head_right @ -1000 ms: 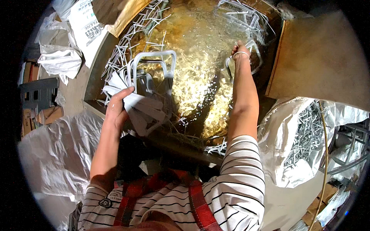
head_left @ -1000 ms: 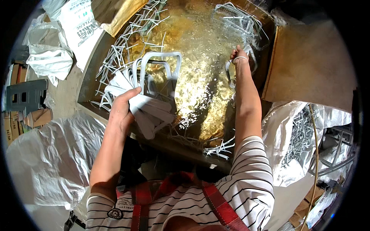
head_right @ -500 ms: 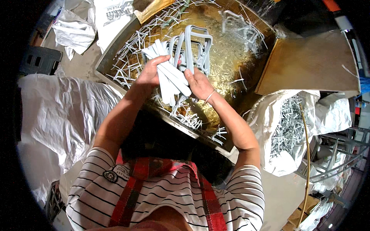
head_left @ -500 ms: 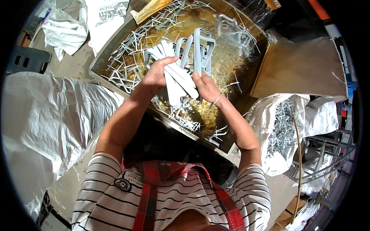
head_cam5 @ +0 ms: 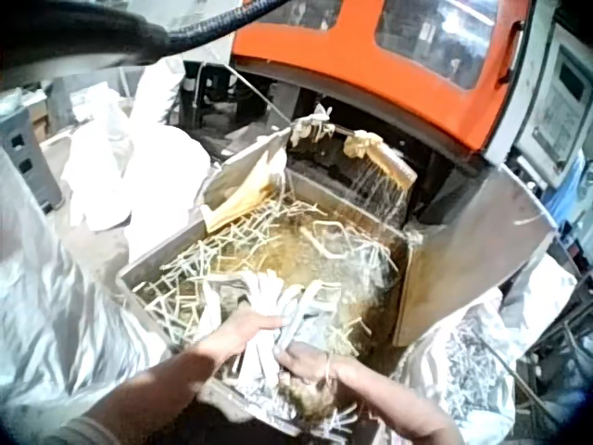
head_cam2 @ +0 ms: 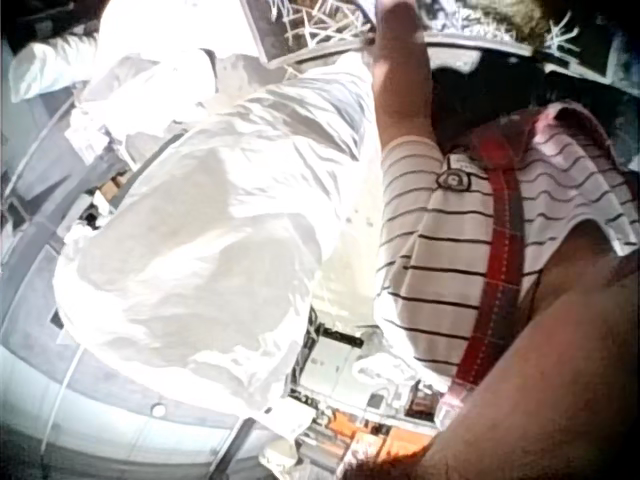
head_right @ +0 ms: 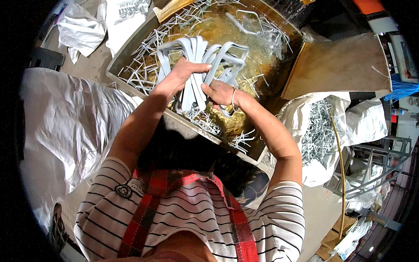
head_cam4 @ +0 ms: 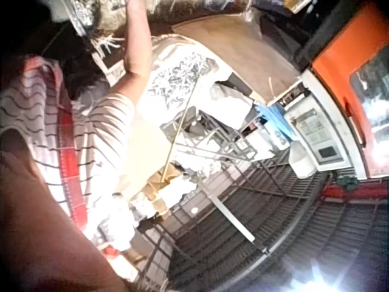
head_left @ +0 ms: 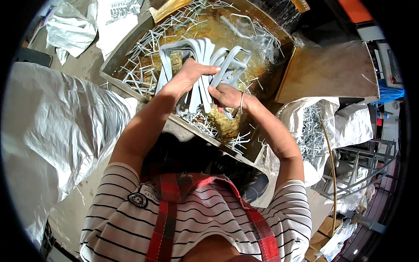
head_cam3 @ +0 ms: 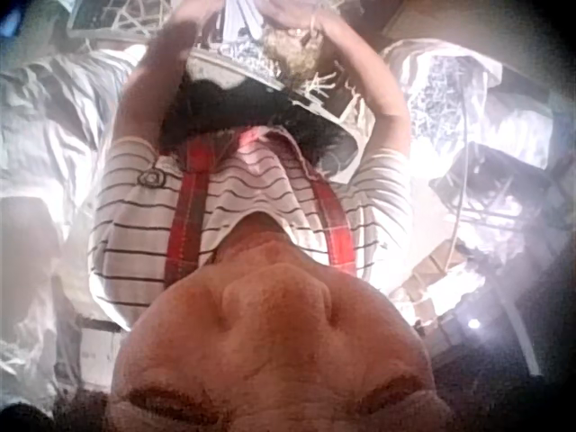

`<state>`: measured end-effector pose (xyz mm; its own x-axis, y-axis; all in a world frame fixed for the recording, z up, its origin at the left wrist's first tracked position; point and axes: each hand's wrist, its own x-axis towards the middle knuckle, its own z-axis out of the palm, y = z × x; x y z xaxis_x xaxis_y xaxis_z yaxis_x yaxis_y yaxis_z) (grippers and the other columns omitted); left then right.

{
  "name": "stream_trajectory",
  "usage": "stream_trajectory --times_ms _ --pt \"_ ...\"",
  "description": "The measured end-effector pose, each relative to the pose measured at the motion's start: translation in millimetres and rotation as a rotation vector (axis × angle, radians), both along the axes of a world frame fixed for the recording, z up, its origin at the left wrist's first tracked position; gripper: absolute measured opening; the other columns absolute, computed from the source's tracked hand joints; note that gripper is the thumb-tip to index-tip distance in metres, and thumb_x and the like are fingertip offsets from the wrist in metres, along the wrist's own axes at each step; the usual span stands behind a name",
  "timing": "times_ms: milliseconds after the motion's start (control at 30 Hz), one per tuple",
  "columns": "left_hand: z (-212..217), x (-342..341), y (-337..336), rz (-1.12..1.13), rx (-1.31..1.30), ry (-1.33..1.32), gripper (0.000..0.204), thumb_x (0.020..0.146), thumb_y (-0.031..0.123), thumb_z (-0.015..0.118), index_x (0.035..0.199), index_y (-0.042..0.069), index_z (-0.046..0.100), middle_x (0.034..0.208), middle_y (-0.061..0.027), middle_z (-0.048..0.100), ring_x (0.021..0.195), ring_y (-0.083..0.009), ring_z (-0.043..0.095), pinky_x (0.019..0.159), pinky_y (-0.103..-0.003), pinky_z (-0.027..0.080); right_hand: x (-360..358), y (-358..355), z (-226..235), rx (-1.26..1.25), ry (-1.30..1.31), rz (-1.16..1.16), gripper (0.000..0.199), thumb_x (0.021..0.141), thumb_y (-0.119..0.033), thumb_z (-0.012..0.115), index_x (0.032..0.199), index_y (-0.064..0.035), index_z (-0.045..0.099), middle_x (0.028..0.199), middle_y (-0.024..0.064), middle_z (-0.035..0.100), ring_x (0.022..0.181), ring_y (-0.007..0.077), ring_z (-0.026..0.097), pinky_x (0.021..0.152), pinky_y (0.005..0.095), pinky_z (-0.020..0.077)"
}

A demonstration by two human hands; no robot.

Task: The person sorts white plastic hangers from a large metal bin filled with tangled items. They pick up hangers, align them into neat stacks, and place the stacks into a white sack on the floor. The process is repeated multiple times throughout the clip.

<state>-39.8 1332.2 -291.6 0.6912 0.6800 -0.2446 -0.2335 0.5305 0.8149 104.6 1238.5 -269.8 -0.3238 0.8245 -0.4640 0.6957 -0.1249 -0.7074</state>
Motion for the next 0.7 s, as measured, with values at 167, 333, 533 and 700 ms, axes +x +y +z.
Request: stream_trajectory --times_ms 167,333,533,700 --pt "0 -3 7 0.161 0.082 0.028 0.021 0.069 0.004 0.070 0.087 -0.005 0.063 0.078 -0.0098 0.063 0.064 -0.0163 0.060 0.062 -0.028 0.049 -10 0 2 0.249 -0.100 -0.094 0.061 0.091 -0.051 0.032 0.083 0.0039 0.057 0.071 0.0137 0.060 0.068 0.0260 0.057 0.066 0.0403 0.0451" --pt "-9 -29 38 0.145 -0.308 -0.224 0.013 0.077 0.011 0.063 0.083 0.000 0.060 0.069 -0.0088 0.060 0.060 -0.0184 0.060 0.059 -0.030 0.052 16 -24 32 0.613 -0.127 -0.857 0.059 0.081 -0.041 0.058 0.114 0.0062 0.048 0.099 0.0241 0.057 0.095 0.0312 0.056 0.084 0.0384 0.0417" --pt "2 -32 36 0.170 -0.455 -0.441 0.020 0.079 0.015 0.060 0.090 -0.001 0.057 0.084 -0.0148 0.063 0.073 -0.0275 0.061 0.072 -0.041 0.051 29 -48 -34 -0.155 0.843 -1.314 0.053 0.074 -0.035 0.066 0.112 -0.0032 0.048 0.109 0.0218 0.051 0.097 0.0386 0.052 0.080 0.0507 0.0438" --pt "-7 -28 40 0.095 -0.399 -0.577 0.034 0.081 0.018 0.056 0.106 -0.004 0.052 0.098 -0.0205 0.061 0.089 -0.0308 0.061 0.079 -0.044 0.050 30 -39 -53 -0.118 0.892 -1.425 0.014 0.082 -0.012 0.046 0.084 0.0018 0.047 0.065 0.0128 0.055 0.053 0.0234 0.053 0.046 0.0334 0.0446"
